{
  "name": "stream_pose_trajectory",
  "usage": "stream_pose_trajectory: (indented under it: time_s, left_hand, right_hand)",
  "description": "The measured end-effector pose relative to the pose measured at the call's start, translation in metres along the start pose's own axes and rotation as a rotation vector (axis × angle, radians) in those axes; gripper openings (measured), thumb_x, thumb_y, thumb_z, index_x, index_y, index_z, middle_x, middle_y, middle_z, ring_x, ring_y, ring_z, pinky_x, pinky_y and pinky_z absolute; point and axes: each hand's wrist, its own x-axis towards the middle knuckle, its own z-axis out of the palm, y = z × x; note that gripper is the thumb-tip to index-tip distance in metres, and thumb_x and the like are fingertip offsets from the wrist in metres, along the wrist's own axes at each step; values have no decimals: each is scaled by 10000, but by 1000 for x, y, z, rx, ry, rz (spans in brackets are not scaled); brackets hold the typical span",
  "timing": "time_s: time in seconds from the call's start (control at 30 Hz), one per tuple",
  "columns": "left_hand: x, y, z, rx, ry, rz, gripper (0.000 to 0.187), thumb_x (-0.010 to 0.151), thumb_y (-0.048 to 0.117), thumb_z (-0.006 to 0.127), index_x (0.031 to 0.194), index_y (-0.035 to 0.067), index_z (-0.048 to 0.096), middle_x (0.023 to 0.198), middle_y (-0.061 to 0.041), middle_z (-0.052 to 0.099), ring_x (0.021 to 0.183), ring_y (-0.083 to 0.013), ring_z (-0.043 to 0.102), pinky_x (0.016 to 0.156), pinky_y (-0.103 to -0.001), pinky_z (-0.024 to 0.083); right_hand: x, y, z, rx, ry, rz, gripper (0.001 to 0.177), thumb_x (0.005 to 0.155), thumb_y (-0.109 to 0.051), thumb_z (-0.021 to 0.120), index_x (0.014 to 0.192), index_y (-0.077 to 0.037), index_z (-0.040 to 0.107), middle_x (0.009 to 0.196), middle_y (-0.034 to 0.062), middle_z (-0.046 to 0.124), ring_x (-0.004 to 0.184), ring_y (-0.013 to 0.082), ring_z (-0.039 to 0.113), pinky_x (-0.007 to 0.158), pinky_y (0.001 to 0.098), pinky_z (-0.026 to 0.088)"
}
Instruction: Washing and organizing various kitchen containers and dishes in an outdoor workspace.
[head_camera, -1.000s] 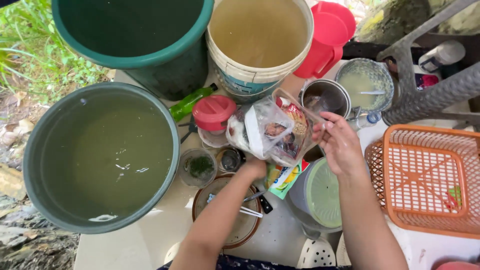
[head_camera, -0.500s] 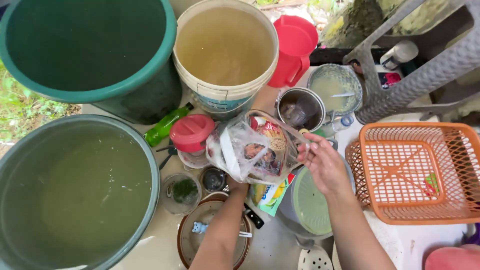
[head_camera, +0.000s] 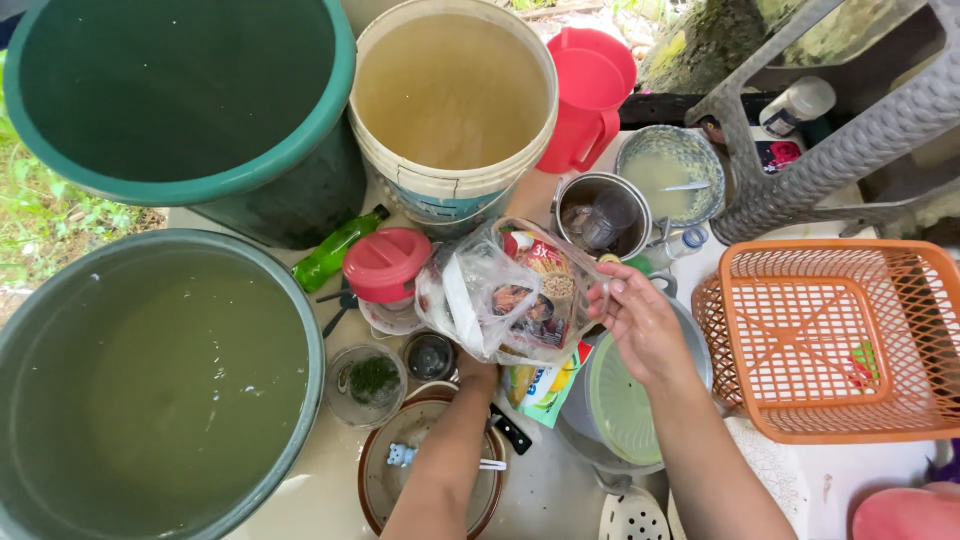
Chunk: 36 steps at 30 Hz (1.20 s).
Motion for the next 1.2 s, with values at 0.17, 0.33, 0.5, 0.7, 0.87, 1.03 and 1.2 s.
stream_pose_trajectory:
  time_s: [0.17,0.33,0.5,0.7,0.87,1.03,1.2]
  left_hand:
    - [4,-1,9,603,97,228,593,979,301,502,1536,135,384,1600,-141,350,1491,-351,288,1204,-515,223]
    - [1,3,6,257,-22,151,564,996,285,481,1527,111,400,1604,-157,347,1494,-328,299,1206,-439,265]
    - [-18,10,2,326,-216,260,415,997,227,471,1373,84,576,1459,-177,536,1355,-346,503,1123,-455,399]
    - [-120,146,-163,352,-642,526,265,782,102,716,1037,35,698,1109,-227,677,1048,-390,666,909,-472,537]
    - [-117,221,-235,30,-203,713,183,795,70,732,962,27,669,1001,-199,679,968,-405,669,834,-501,528]
    - [-122,234,-277,-42,294,786,211,791,101,755,978,41,677,1028,-187,687,937,-391,650,775,-478,530]
    - [-101,201,-263,181,499,572,402,734,271,803,1008,19,652,990,-191,682,935,-393,635,770,-474,529]
  right_hand:
    - [-2,0,-2,-16,15,12,307,1023,-158,547,1290,-13,583,1021,102,660,905,190,623,842,328,511]
    - [-1,3,-5,-57,36,32,307,1009,-159,570,1283,-24,594,1007,88,659,884,178,630,832,323,515]
    - [2,5,-8,-75,20,35,288,1009,-166,575,1263,-32,600,998,70,663,881,167,634,830,324,521]
    - [8,10,-9,-45,8,39,249,1019,-179,581,1233,-56,616,973,45,665,875,150,641,829,319,527]
    - [13,7,-1,-83,-6,40,224,1017,-170,590,1211,-68,631,939,31,673,839,138,643,797,307,528]
    - [22,2,-3,-73,-27,50,222,1014,-165,588,1200,-59,645,942,22,683,831,117,648,803,297,544]
    - [28,8,10,-161,-81,36,260,1006,-163,607,1235,-45,643,990,61,704,893,155,678,846,321,560]
